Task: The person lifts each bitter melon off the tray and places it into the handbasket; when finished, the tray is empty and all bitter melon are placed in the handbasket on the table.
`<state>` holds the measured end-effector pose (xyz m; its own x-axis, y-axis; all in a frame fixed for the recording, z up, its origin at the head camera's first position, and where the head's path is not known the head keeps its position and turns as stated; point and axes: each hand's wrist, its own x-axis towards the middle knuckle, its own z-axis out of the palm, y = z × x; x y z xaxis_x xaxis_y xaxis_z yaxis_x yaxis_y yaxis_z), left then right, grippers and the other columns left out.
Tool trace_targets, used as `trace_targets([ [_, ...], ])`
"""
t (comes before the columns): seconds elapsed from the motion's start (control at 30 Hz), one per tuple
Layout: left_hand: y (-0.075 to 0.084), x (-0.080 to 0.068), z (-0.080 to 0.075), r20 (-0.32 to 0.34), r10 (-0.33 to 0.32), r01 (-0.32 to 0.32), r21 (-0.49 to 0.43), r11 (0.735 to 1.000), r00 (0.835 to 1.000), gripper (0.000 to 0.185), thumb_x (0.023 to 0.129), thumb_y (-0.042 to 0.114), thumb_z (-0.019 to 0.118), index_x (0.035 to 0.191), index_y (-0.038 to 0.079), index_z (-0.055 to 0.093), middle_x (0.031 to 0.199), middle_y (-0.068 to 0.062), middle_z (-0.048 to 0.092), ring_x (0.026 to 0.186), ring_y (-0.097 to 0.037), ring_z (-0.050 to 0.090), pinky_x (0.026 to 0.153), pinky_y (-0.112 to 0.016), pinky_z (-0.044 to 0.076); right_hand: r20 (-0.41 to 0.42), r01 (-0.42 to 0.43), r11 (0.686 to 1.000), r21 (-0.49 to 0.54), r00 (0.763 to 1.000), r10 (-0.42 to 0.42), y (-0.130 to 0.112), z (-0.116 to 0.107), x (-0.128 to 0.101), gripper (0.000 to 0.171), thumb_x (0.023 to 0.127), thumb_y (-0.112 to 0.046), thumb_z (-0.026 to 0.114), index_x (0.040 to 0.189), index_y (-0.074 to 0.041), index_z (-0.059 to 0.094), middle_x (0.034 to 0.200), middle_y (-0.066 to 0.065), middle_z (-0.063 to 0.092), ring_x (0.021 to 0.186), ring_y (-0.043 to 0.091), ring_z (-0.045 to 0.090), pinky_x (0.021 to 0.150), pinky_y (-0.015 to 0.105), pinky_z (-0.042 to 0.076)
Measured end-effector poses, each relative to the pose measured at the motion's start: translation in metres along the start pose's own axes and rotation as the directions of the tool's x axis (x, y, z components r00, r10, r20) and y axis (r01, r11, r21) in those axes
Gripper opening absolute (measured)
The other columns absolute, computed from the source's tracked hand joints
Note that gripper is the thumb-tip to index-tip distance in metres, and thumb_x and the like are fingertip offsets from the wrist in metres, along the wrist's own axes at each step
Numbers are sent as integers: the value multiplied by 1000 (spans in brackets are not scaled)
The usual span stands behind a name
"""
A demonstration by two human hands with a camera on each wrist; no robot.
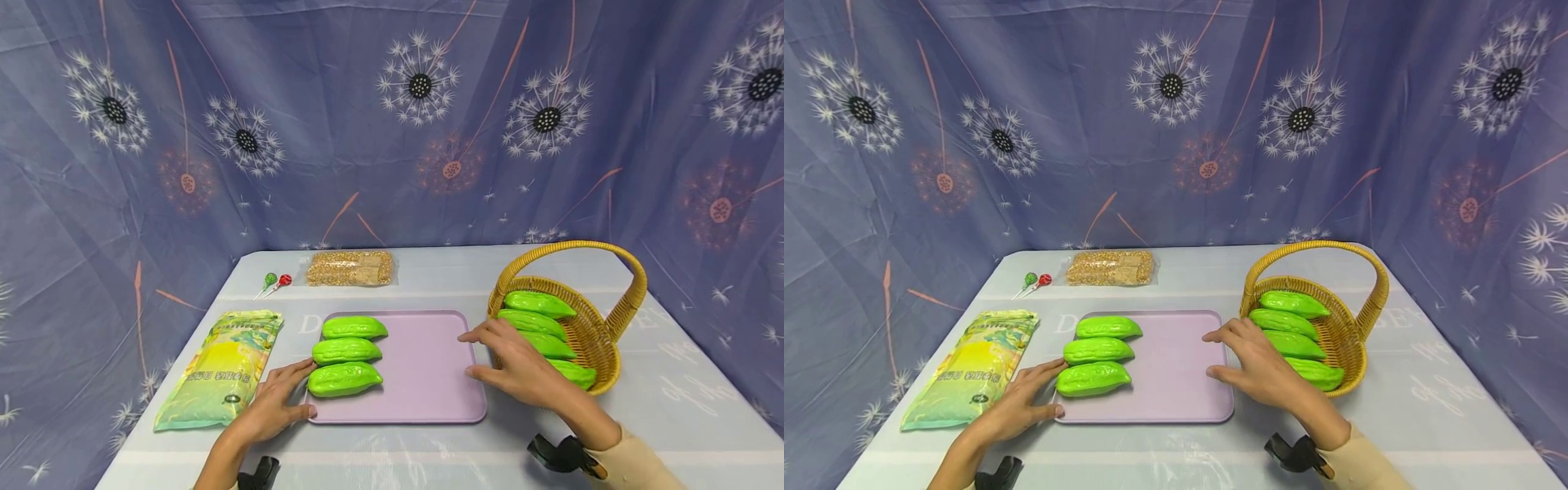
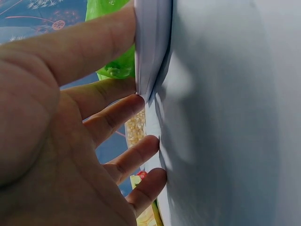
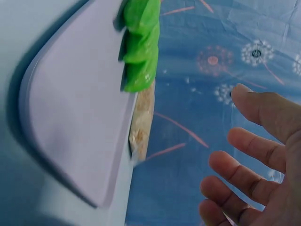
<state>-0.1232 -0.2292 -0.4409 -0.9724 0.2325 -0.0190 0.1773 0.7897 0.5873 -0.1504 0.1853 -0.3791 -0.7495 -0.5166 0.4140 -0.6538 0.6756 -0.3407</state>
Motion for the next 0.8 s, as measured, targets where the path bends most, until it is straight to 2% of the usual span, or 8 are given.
trace_targets([
  [0.23, -1, 0, 0, 2, -2, 2, -10, 1000, 1000, 73, 74, 37, 76, 138, 14, 49, 149, -6, 41, 128, -31, 35, 96, -52, 23, -5, 79, 997, 21, 997, -79, -13, 17, 14, 44, 76, -30, 77, 116, -21, 62, 108, -9, 57, 97, 6, 46, 81, 31, 43],
  [0.5, 0, -1, 0, 10, -12, 12, -10, 1000, 1000, 73, 74, 38, 75, 138, 14, 49, 149, -5, 40, 129, -31, 34, 96, -53, 23, 42, 119, 992, 35, 992, -120, -29, 37, 28, 46, 77, -31, 76, 119, -19, 60, 109, -5, 58, 103, 12, 49, 86, 34, 44],
  [0.8, -1, 0, 0, 5, -6, 6, -4, 1000, 1000, 73, 74, 37, 75, 138, 13, 49, 149, -6, 41, 129, -31, 34, 96, -53, 24, 58, 125, 990, 62, 990, -128, -47, 61, 42, 49, 77, -33, 75, 121, -19, 58, 113, -6, 56, 101, 9, 46, 85, 29, 44],
])
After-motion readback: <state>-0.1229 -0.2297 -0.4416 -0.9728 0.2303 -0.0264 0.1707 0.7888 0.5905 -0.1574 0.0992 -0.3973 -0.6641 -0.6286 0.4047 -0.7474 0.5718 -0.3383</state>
